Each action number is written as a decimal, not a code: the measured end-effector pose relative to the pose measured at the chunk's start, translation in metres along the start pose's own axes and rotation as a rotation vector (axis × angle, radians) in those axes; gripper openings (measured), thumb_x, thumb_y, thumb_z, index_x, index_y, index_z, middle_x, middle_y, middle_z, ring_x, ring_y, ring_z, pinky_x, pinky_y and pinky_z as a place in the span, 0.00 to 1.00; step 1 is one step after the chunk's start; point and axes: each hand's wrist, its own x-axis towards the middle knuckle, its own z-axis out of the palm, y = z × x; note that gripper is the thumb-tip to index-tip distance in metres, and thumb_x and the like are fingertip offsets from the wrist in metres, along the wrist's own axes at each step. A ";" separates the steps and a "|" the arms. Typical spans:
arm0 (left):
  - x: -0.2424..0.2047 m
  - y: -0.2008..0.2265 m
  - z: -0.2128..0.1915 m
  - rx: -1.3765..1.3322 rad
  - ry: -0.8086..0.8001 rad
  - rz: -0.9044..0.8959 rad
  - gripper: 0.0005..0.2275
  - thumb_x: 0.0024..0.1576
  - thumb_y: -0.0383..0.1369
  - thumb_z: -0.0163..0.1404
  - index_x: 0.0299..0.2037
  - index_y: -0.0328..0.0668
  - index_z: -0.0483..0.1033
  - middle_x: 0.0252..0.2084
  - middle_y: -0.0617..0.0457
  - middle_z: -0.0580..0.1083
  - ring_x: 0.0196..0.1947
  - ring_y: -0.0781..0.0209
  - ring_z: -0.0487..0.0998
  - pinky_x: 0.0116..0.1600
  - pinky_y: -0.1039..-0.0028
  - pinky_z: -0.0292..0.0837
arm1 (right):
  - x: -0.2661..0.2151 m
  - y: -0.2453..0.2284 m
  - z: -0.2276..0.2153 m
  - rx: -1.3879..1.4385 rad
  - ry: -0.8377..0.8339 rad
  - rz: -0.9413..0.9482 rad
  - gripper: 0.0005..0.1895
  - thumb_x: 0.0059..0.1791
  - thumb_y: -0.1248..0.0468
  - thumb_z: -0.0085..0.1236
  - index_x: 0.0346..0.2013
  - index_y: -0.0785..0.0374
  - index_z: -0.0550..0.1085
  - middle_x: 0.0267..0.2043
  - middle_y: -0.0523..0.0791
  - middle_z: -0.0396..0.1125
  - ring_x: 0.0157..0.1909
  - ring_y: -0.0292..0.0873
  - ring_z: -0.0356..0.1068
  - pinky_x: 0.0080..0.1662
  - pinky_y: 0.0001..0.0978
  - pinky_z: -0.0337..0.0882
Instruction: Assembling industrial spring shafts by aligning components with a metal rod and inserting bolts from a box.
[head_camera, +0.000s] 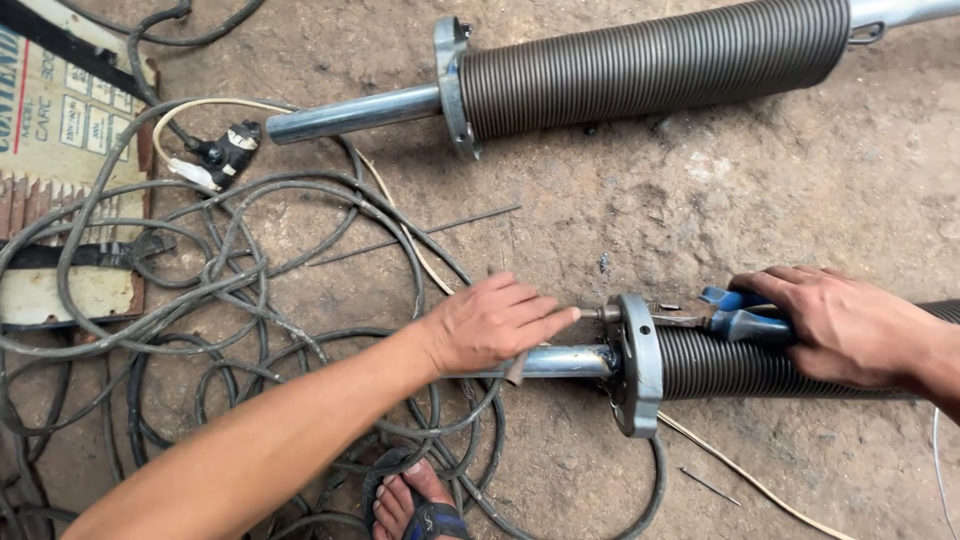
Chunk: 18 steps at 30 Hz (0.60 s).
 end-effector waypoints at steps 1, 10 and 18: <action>0.007 -0.007 -0.006 -0.005 0.002 0.009 0.16 0.64 0.26 0.51 0.63 0.36 0.71 0.48 0.47 0.80 0.40 0.60 0.77 0.44 0.71 0.68 | -0.001 -0.002 -0.002 0.004 0.002 0.010 0.44 0.38 0.53 0.60 0.69 0.49 0.57 0.61 0.44 0.69 0.61 0.47 0.74 0.62 0.45 0.75; 0.000 0.002 0.003 0.201 0.031 -0.001 0.26 0.69 0.52 0.31 0.69 0.46 0.67 0.47 0.58 0.80 0.43 0.61 0.72 0.50 0.71 0.56 | -0.008 -0.014 -0.007 0.021 -0.009 0.048 0.38 0.44 0.54 0.58 0.68 0.48 0.57 0.61 0.46 0.70 0.60 0.48 0.76 0.62 0.50 0.76; 0.049 0.001 -0.048 -1.178 -0.303 -1.303 0.10 0.61 0.30 0.51 0.51 0.42 0.79 0.41 0.53 0.82 0.38 0.66 0.80 0.54 0.71 0.78 | -0.002 -0.005 -0.003 0.003 -0.047 0.031 0.44 0.41 0.59 0.60 0.69 0.47 0.54 0.57 0.45 0.72 0.57 0.45 0.78 0.59 0.47 0.81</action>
